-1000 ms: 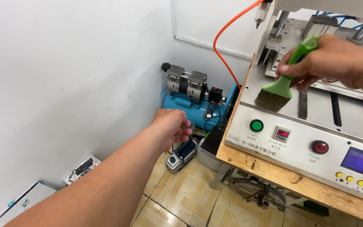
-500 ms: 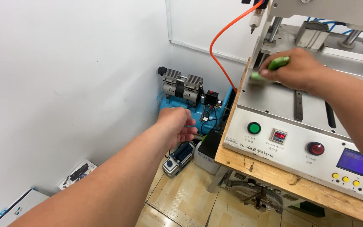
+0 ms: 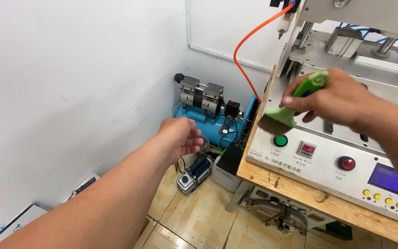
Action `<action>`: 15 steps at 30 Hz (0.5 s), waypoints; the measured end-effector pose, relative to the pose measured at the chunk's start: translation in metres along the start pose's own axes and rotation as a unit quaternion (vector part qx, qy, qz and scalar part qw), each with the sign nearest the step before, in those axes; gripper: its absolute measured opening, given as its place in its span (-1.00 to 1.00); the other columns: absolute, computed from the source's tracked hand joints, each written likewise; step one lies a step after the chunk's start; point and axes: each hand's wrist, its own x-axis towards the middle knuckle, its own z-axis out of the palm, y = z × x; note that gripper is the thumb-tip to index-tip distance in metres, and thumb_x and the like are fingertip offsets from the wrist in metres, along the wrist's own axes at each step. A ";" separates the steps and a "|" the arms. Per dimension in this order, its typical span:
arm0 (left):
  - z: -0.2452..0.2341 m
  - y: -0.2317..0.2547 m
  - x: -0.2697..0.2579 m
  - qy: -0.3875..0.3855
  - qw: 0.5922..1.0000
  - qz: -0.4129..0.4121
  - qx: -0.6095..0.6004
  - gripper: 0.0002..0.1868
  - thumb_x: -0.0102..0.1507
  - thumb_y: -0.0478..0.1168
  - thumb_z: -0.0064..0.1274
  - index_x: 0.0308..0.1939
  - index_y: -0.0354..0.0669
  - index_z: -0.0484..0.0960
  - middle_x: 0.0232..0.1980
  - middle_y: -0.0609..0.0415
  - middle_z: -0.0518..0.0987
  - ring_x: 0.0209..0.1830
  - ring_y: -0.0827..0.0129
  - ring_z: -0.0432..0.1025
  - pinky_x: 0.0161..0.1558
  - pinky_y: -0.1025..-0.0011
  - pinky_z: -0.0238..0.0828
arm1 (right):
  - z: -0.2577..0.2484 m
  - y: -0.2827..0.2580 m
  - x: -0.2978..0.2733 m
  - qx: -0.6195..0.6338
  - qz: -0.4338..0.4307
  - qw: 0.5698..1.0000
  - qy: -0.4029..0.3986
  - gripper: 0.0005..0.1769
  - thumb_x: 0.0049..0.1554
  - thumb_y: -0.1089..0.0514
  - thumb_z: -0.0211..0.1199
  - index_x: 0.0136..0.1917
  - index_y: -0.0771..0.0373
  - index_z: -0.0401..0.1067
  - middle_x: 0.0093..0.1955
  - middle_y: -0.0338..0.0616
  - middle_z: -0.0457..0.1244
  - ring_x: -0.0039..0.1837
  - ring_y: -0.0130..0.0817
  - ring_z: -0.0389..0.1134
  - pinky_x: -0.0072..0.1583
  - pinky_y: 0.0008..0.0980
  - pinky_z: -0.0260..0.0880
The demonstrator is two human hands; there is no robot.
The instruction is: Dusting off various workspace objects and electronic components using a brush.
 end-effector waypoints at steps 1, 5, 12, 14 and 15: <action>0.001 -0.001 0.001 0.005 1.000 -0.004 0.000 -0.80 0.36 -0.23 -0.11 -0.02 -0.27 0.48 -0.21 -0.01 0.57 -0.35 0.26 0.51 -0.34 0.26 0.54 | 0.001 0.008 -0.001 0.068 -0.030 0.997 -0.014 -0.73 0.11 -0.04 0.29 0.04 0.05 0.61 0.00 -0.11 0.49 -0.05 -0.20 0.51 0.00 -0.01 0.58; -0.001 -0.008 -0.004 -0.005 1.000 -0.009 -0.001 -0.80 0.37 -0.23 -0.11 -0.02 -0.29 0.48 -0.20 -0.01 0.57 -0.34 0.28 0.52 -0.33 0.29 0.56 | 0.064 0.025 -0.031 -0.213 -0.152 0.961 0.085 -0.81 0.15 -0.11 0.29 0.03 -0.17 0.60 0.04 -0.27 0.45 -0.07 -0.24 0.48 0.09 -0.19 0.53; -0.037 -0.024 -0.002 0.007 1.000 -0.026 -0.005 -0.81 0.34 -0.26 -0.12 -0.01 -0.25 0.50 -0.22 0.01 0.56 -0.36 0.28 0.51 -0.36 0.28 0.53 | 0.103 -0.013 -0.067 -0.209 -0.131 0.968 -0.047 -0.76 0.18 -0.20 0.25 0.01 -0.14 0.59 -0.18 -0.19 0.47 -0.14 -0.20 0.49 0.05 -0.13 0.49; -0.051 -0.031 -0.002 0.006 1.000 -0.024 -0.006 -0.80 0.33 -0.29 -0.12 0.00 -0.24 0.51 -0.22 0.01 0.56 -0.36 0.28 0.51 -0.36 0.28 0.54 | 0.117 -0.022 -0.063 -0.190 -0.130 0.973 -0.033 -0.75 0.15 -0.19 0.26 -0.01 -0.10 0.59 -0.18 -0.14 0.46 -0.13 -0.15 0.48 0.03 -0.08 0.47; -0.057 -0.036 0.000 0.001 0.999 -0.037 0.015 -0.80 0.35 -0.24 -0.12 -0.01 -0.24 0.52 -0.22 0.02 0.56 -0.36 0.29 0.50 -0.36 0.28 0.54 | 0.124 -0.027 -0.059 -0.159 -0.104 0.981 -0.038 -0.75 0.15 -0.18 0.27 -0.02 -0.09 0.60 -0.15 -0.16 0.46 -0.12 -0.17 0.48 0.03 -0.08 0.47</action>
